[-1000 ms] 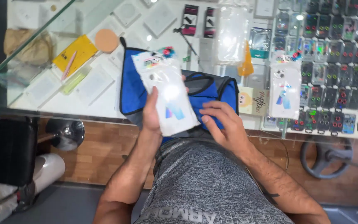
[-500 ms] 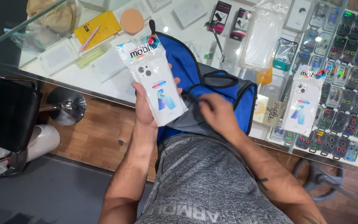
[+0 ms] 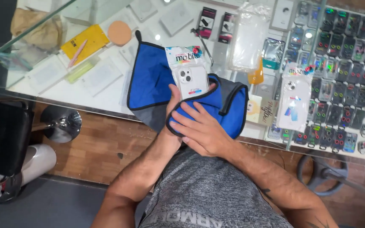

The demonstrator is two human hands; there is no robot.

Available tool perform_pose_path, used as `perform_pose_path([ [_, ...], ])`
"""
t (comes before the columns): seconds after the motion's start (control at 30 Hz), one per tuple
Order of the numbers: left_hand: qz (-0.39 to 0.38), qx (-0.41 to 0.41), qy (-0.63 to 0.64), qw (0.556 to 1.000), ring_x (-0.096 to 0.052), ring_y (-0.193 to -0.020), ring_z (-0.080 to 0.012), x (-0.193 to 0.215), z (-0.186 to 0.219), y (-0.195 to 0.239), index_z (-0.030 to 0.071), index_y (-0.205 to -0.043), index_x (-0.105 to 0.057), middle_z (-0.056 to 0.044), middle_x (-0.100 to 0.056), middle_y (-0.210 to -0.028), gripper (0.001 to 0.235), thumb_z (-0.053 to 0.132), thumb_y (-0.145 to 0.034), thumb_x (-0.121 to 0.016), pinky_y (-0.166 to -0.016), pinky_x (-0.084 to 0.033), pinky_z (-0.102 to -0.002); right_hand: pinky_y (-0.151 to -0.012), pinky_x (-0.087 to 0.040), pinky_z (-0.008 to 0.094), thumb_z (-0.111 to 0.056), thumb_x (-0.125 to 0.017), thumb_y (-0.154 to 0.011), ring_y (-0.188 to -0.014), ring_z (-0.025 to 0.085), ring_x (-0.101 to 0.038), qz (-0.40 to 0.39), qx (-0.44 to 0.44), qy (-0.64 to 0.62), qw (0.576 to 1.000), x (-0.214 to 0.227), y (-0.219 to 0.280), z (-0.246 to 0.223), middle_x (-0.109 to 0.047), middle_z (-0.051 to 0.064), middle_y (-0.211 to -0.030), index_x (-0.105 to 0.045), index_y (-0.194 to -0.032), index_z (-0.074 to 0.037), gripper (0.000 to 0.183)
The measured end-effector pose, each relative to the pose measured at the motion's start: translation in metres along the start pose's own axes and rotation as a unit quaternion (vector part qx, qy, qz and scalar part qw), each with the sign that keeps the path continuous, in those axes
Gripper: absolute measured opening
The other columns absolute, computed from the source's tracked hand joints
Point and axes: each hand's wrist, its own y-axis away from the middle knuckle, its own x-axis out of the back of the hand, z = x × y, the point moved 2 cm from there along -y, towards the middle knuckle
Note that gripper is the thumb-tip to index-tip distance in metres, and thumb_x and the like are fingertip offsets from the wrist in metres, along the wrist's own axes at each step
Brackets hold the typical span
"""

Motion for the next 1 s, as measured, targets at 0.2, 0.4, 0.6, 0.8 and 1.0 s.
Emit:
perform_pose_path([
  [0.2,0.003,-0.021,-0.159,0.987,-0.046,-0.12,-0.0275,0.001,-0.008,0.007,0.008,-0.141,-0.028,-0.013,-0.039,-0.14,0.068,0.051,-0.09,-0.039,-0.101,-0.037,-0.041,-0.114,-0.008,0.042,-0.024,-0.034,-0.096,-0.138,0.028,-0.023,-0.037,-0.065,0.056,0.996,0.014,-0.027,0.026,-0.034,0.007,-0.146,-0.042,-0.137,-0.008,0.045],
  [0.4,0.014,-0.069,-0.304,0.95,-0.04,-0.124,-0.0218,0.011,-0.021,0.024,0.006,-0.143,-0.021,-0.014,-0.039,-0.139,0.063,0.039,-0.094,-0.043,-0.109,-0.027,-0.042,-0.113,-0.018,0.043,-0.022,-0.034,-0.099,-0.132,0.029,-0.036,0.05,-0.165,0.049,0.984,0.025,-0.047,0.044,-0.045,0.013,-0.138,-0.049,-0.131,-0.003,0.04],
  [0.6,0.065,-0.084,-0.183,0.977,-0.058,-0.104,-0.0279,0.032,-0.02,0.022,0.011,-0.137,-0.036,-0.021,-0.057,-0.119,0.055,0.018,-0.088,-0.058,-0.086,-0.05,-0.047,-0.114,-0.016,0.046,-0.019,-0.032,-0.1,-0.134,0.032,-0.03,0.097,-0.242,-0.047,0.964,0.023,-0.032,0.037,-0.037,0.014,-0.142,-0.04,-0.136,-0.001,0.041],
  [0.8,0.104,-0.177,-0.236,0.95,-0.063,-0.097,-0.024,0.002,0.027,0.006,0.01,-0.135,-0.038,-0.019,-0.059,-0.114,0.047,0.029,-0.093,-0.048,-0.083,-0.053,-0.042,-0.109,-0.027,0.046,-0.013,-0.032,-0.098,-0.131,0.037,-0.031,0.145,-0.264,-0.122,0.946,0.008,-0.002,0.014,-0.036,0.02,-0.141,-0.046,-0.13,0.002,0.038],
  [1.0,0.101,-0.254,-0.368,0.889,-0.055,-0.102,-0.0129,-0.001,0.025,-0.003,0.009,-0.137,-0.035,-0.013,-0.059,-0.115,0.056,0.025,-0.089,-0.061,-0.092,-0.047,-0.035,-0.078,-0.046,0.03,-0.022,-0.037,-0.099,-0.077,0.013,-0.05,0.318,-0.396,-0.254,0.823,0.016,0.032,0.041,-0.058,0.006,-0.084,-0.059,-0.112,-0.004,0.031],
])
